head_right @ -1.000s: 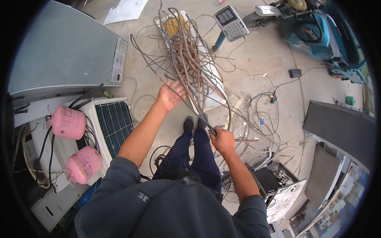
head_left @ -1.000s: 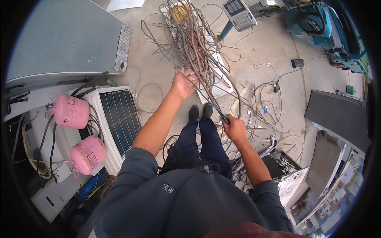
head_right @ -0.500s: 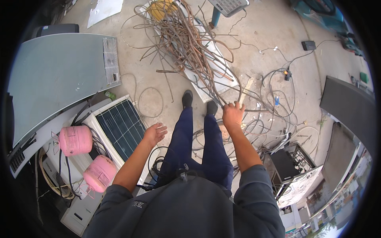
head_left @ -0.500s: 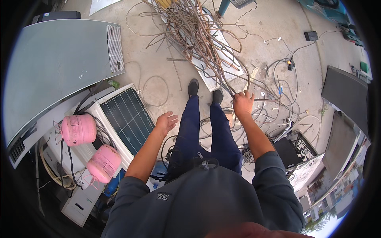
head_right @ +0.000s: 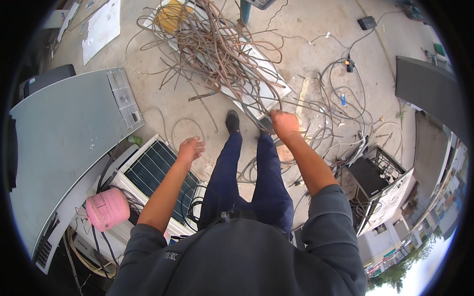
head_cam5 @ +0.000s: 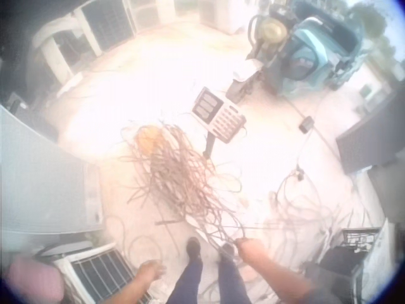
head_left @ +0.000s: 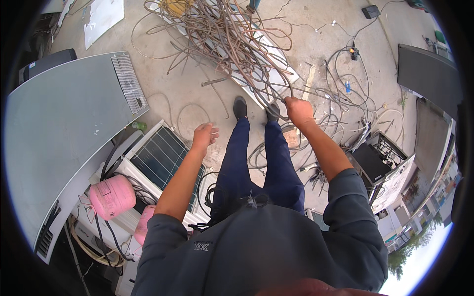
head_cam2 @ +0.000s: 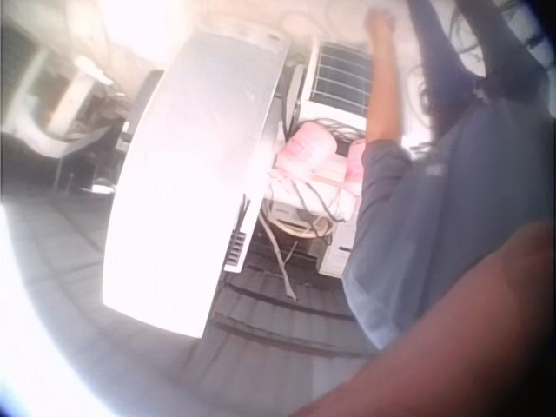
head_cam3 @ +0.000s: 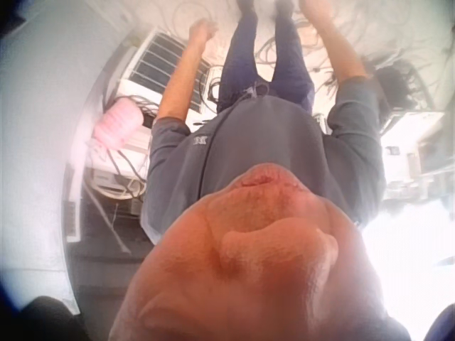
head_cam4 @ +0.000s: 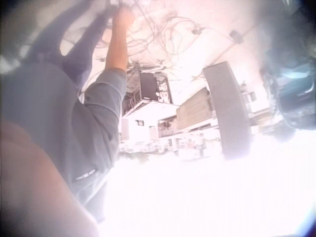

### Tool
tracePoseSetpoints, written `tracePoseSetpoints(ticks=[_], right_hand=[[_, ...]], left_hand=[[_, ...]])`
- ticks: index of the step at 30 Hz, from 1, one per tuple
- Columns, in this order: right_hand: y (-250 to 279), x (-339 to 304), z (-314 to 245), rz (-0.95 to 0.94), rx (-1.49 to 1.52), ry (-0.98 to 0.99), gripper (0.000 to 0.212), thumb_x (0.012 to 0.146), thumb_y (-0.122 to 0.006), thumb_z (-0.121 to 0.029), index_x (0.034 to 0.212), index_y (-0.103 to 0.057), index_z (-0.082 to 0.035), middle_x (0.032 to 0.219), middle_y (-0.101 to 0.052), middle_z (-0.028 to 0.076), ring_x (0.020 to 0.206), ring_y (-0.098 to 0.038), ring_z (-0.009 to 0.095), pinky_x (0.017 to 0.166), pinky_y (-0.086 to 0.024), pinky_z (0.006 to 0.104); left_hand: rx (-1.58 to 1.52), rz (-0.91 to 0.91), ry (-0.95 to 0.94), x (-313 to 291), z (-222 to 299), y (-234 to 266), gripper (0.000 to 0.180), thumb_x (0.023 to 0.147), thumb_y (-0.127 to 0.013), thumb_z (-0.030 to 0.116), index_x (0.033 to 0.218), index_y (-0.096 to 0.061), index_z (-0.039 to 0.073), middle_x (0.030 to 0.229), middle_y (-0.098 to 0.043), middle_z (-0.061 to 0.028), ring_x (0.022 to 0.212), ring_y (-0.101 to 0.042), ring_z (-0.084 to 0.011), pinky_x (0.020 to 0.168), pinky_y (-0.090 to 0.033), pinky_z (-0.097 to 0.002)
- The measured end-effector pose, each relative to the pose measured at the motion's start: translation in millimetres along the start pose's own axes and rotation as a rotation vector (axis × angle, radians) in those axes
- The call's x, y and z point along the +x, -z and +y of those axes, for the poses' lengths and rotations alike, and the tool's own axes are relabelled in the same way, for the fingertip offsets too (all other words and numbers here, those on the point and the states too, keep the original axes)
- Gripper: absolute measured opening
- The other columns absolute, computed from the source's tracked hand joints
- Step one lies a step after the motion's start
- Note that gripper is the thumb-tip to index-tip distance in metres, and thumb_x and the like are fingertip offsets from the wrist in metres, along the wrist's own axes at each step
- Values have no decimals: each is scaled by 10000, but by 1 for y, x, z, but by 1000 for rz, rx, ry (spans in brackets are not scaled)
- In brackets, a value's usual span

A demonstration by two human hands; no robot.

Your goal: The person untangles and sorts a large pile of mixed cables and wires on the floor, separating them into smaller bundles and placing them on a nearby white surface. They handle multiple cable types, including power cords and thinner wires, and move around the cluttered area to gather and organize the materials.

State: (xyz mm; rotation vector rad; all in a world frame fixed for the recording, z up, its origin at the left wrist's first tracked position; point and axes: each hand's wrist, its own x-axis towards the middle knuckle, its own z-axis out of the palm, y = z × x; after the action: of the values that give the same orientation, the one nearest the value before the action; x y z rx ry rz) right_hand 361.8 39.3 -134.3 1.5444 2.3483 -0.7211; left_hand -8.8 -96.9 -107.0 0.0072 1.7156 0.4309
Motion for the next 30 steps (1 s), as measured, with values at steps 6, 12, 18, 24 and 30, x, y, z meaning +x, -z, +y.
tracePoseSetpoints(ticks=[6,12,18,24,30], right_hand=[[-15,85,-44,66,6,56,104,893,-577,-108,969,-648,-117,910,-719,86,806,-740,301,667,-585,434],[-50,155,-77,184,118,-171,80,900,-587,-102,957,-641,-89,902,-711,123,819,-725,325,677,-584,451],[-36,179,-82,-22,110,-193,674,765,-859,-404,1277,-566,-80,1208,-654,118,1187,-613,311,951,-503,487],[-19,165,-80,13,-22,-184,969,757,-836,-537,1516,-445,-79,1488,-508,165,1417,-434,336,1160,-333,547],[-33,134,-61,143,29,-201,762,880,-735,-383,1515,-446,-77,1545,-450,197,1469,-357,371,1193,-253,567]], left_hand=[[97,-68,-62,36,31,-13,326,1033,-588,290,1270,-614,68,1070,-732,-101,852,-673,-154,697,-515,-282],[301,103,-332,91,25,-34,491,976,-651,278,1360,-553,-13,1111,-707,-147,880,-680,-216,734,-540,-343],[424,286,-312,169,19,-45,554,912,-714,280,1298,-549,-82,1138,-699,-244,1005,-701,-350,841,-563,-457],[566,176,-189,206,0,-56,341,949,-666,299,1001,-649,-38,883,-711,-196,754,-715,-298,600,-573,-435],[555,218,-134,202,-8,-62,356,963,-640,332,957,-668,-22,786,-712,-174,628,-697,-323,518,-550,-444]])
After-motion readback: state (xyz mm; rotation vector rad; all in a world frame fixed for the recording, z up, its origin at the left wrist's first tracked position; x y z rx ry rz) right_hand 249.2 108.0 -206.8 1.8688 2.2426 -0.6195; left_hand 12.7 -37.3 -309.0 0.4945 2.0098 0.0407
